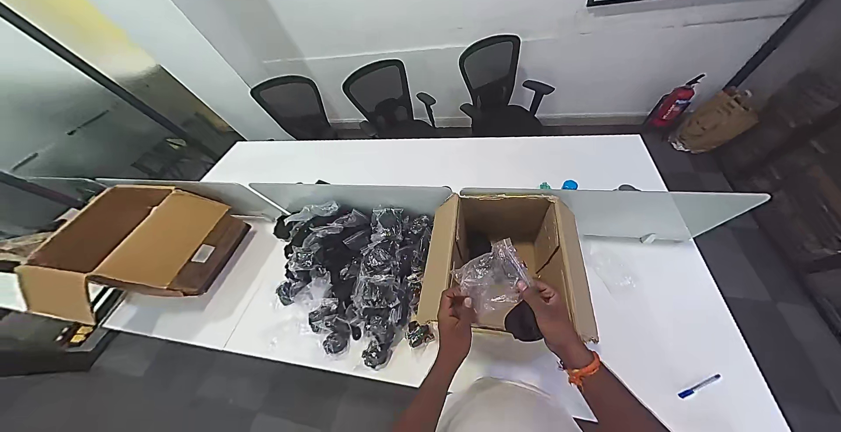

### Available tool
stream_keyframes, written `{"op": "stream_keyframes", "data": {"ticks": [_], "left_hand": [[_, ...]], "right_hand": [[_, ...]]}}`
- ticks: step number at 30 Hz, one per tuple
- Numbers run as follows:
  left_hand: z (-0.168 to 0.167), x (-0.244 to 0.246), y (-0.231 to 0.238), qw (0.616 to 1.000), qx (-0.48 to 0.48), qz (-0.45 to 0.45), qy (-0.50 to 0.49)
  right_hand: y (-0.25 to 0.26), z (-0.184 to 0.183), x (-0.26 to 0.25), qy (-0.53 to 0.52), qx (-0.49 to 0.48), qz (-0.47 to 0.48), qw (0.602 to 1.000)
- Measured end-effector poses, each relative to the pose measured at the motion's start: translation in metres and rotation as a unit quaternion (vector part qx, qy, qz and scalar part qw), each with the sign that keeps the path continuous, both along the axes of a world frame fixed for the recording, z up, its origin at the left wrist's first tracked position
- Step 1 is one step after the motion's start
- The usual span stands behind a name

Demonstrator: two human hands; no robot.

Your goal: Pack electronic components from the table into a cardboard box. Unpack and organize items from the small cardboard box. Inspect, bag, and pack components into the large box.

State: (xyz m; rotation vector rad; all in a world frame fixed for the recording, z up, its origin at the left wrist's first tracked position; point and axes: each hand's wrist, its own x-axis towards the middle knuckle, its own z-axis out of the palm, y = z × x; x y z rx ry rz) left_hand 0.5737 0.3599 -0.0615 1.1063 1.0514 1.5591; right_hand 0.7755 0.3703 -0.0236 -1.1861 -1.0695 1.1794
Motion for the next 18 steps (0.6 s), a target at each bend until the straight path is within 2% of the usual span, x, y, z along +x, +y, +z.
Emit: {"op": "stream_keyframes", "data": {"ticks": [2, 5, 8, 10, 14, 18], "left_hand": [[0.001, -0.011, 0.007, 1.0, 0.001, 0.006, -0.001], [0.018, -0.031, 0.021, 0.996, 0.045, -0.006, 0.073], [0.03, -0.036, 0.038, 0.986, 0.03, -0.082, 0.141], [0.024, -0.028, 0.049, 0.98, -0.003, -0.115, 0.162], [-0.003, -0.013, 0.06, 0.985, -0.032, -0.1, 0.14], [-0.02, -0.01, 0.061, 0.99, -0.049, -0.081, 0.109]], "right_hand": [[0.01, -0.001, 0.012, -0.097, 0.049, 0.036, 0.993], [0.018, 0.0, 0.031, -0.209, 0.086, 0.148, 0.963], [0.028, -0.003, 0.038, -0.269, 0.079, 0.242, 0.929], [0.038, -0.016, 0.039, -0.293, 0.087, 0.273, 0.912], [0.051, -0.04, 0.041, -0.361, 0.072, 0.262, 0.892], [0.049, -0.052, 0.046, -0.386, 0.022, 0.208, 0.898]]}}
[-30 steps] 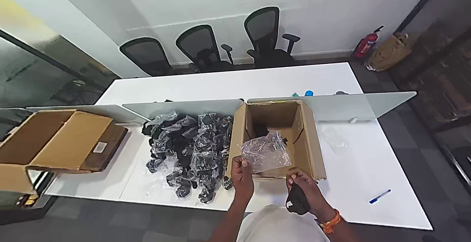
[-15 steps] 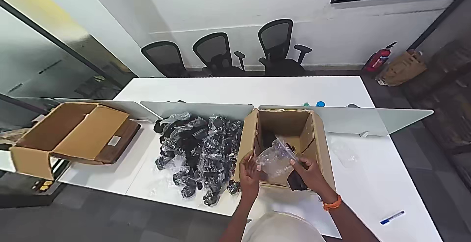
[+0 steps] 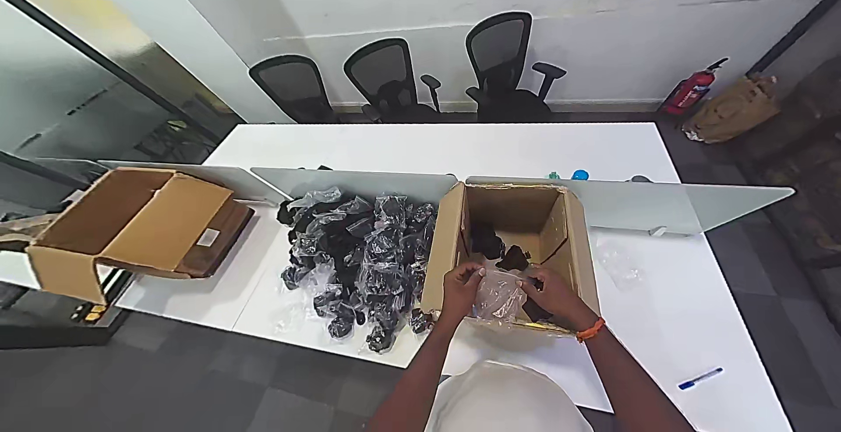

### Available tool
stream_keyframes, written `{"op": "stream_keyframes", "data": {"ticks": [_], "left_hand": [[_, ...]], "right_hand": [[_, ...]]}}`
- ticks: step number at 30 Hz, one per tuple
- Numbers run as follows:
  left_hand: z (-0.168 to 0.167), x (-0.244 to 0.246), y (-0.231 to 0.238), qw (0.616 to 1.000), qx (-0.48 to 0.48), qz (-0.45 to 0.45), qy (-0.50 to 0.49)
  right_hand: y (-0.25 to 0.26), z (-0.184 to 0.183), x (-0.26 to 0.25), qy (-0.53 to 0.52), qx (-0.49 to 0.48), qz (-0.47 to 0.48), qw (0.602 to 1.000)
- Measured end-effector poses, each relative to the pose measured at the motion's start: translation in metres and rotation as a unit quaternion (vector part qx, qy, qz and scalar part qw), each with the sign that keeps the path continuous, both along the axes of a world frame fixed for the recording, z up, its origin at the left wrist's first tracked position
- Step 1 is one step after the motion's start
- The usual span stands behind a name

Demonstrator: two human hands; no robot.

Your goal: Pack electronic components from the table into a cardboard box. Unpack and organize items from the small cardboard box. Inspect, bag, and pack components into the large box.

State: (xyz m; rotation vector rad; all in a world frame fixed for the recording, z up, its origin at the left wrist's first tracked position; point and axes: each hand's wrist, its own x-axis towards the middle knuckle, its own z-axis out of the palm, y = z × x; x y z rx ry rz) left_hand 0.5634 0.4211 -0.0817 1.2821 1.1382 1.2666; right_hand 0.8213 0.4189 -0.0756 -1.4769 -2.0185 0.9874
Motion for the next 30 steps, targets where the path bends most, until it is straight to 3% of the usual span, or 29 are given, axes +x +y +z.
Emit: {"op": "stream_keyframes", "data": {"ticks": [4, 7, 14, 25, 30], "left_hand": [[-0.012, -0.003, 0.003, 0.998, -0.043, -0.048, -0.005], [-0.014, -0.006, 0.0, 0.993, -0.081, -0.089, -0.009], [-0.018, -0.01, -0.006, 0.991, -0.032, -0.126, -0.034], [-0.025, -0.012, -0.006, 0.991, -0.006, -0.132, -0.018], [-0.026, -0.007, -0.006, 0.992, -0.004, -0.125, 0.008]], "right_hand": [[-0.005, 0.008, 0.002, -0.028, 0.014, -0.075, 0.997], [-0.01, 0.014, -0.003, 0.001, 0.028, -0.067, 0.997], [-0.009, 0.001, -0.041, -0.024, -0.003, 0.003, 1.0], [-0.02, -0.029, -0.062, 0.123, 0.0, -0.06, 0.991], [-0.023, -0.03, -0.064, 0.075, 0.0, -0.062, 0.995]]}}
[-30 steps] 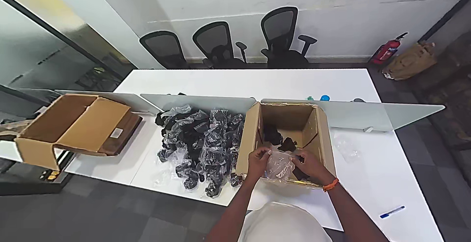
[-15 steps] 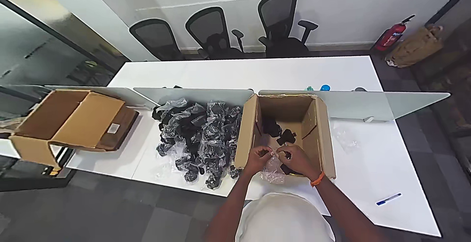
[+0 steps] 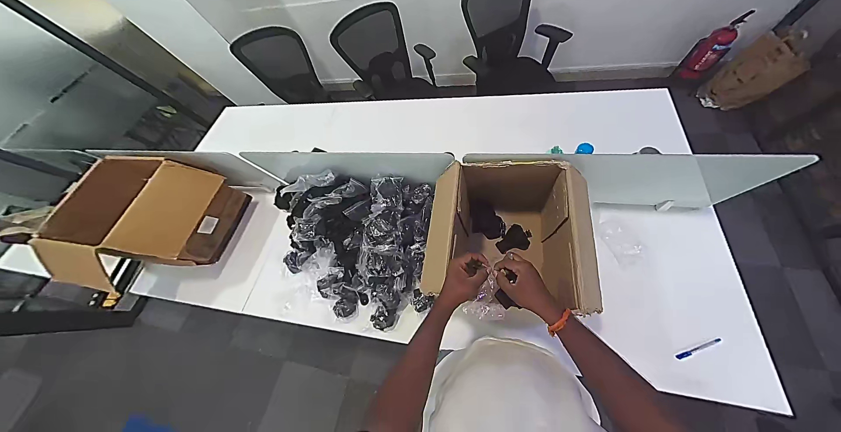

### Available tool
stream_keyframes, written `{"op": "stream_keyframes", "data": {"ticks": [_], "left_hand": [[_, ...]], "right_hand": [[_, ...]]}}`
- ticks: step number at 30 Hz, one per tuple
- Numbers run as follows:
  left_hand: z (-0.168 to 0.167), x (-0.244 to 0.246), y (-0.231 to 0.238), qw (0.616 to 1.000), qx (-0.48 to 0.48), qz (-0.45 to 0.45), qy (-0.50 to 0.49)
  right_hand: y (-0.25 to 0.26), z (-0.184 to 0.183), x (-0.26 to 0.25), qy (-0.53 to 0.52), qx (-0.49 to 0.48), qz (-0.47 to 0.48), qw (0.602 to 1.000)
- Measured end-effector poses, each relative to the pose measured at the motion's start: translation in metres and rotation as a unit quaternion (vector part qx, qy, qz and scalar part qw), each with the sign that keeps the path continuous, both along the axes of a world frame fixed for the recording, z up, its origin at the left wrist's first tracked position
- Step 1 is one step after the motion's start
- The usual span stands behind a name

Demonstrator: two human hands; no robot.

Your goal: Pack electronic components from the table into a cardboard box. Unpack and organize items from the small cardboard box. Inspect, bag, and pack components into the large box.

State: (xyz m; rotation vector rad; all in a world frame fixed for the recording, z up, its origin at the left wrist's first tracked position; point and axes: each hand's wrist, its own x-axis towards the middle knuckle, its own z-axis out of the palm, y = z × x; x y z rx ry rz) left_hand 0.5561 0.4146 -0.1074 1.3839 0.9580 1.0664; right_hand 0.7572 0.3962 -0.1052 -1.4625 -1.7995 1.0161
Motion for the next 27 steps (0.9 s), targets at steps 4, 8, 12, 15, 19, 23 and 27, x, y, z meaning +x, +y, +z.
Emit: {"op": "stream_keyframes", "data": {"ticks": [4, 8, 12, 15, 19, 23, 27], "left_hand": [[0.003, 0.0, 0.0, 1.0, 0.001, 0.02, 0.005], [0.004, -0.003, -0.001, 1.0, -0.003, 0.03, -0.008], [0.013, -0.003, -0.006, 0.996, -0.012, 0.075, -0.046], [0.034, -0.003, -0.019, 0.987, -0.028, 0.126, -0.094], [0.055, -0.002, -0.038, 0.974, -0.009, 0.178, -0.141], [0.066, 0.006, -0.05, 0.963, 0.014, 0.202, -0.177], [0.075, 0.003, -0.056, 0.976, -0.003, 0.145, -0.163]], "right_hand": [[0.003, 0.008, 0.0, -0.04, 0.002, 0.007, 0.999], [0.008, 0.026, 0.004, -0.092, 0.002, 0.034, 0.995], [0.007, 0.048, 0.013, -0.13, 0.002, 0.037, 0.991], [-0.002, 0.058, 0.03, -0.089, -0.001, -0.008, 0.996], [-0.024, 0.058, 0.047, 0.118, -0.021, -0.033, 0.992], [-0.047, 0.065, 0.038, 0.295, -0.009, -0.061, 0.954], [-0.055, 0.068, 0.03, 0.316, 0.037, -0.101, 0.943]]}}
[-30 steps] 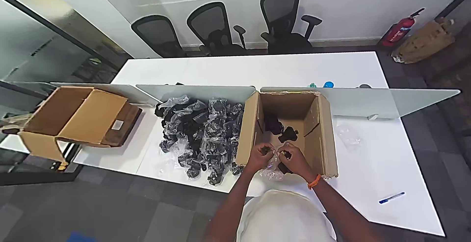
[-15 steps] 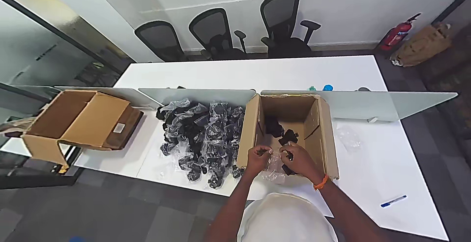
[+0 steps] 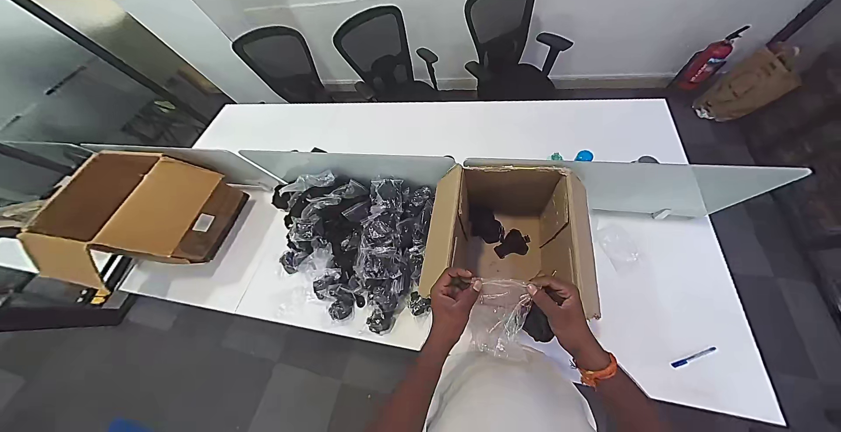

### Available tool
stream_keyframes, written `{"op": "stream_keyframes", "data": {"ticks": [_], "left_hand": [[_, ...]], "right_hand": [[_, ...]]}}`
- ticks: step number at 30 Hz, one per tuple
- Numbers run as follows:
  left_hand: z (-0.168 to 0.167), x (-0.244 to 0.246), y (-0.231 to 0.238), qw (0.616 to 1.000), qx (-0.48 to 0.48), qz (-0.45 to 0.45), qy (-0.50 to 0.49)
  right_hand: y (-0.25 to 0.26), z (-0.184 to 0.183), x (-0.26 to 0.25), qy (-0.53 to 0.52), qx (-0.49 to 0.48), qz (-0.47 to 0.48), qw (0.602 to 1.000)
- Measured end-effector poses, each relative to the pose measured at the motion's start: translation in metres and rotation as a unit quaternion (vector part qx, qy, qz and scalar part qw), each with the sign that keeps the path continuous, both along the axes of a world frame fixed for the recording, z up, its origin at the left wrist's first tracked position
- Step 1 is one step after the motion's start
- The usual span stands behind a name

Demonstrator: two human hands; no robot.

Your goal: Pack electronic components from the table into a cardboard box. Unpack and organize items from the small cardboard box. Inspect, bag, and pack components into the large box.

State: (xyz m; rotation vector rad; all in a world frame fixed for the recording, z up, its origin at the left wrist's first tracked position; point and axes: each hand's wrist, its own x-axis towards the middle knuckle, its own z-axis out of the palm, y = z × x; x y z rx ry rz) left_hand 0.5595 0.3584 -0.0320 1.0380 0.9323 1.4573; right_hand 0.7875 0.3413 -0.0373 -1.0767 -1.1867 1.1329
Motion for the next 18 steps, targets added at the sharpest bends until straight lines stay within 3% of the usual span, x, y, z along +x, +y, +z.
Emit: {"op": "stream_keyframes", "data": {"ticks": [2, 4, 8, 10, 18], "left_hand": [[0.003, -0.014, 0.004, 0.995, 0.021, -0.09, 0.035], [0.008, -0.03, 0.012, 0.976, 0.067, -0.149, 0.143], [0.032, -0.038, 0.015, 0.895, 0.134, -0.216, 0.368], [0.038, -0.032, 0.013, 0.883, 0.123, -0.251, 0.377], [0.036, -0.023, 0.008, 0.933, 0.006, -0.219, 0.285]], "right_hand": [[0.0, -0.001, 0.003, -0.033, 0.024, 0.005, 0.999], [0.0, -0.001, 0.008, -0.078, 0.042, 0.039, 0.995], [-0.002, 0.005, 0.009, -0.121, 0.058, 0.125, 0.983], [-0.001, 0.007, 0.006, -0.123, 0.064, 0.131, 0.982], [-0.002, 0.002, 0.004, -0.089, 0.053, 0.078, 0.992]]}}
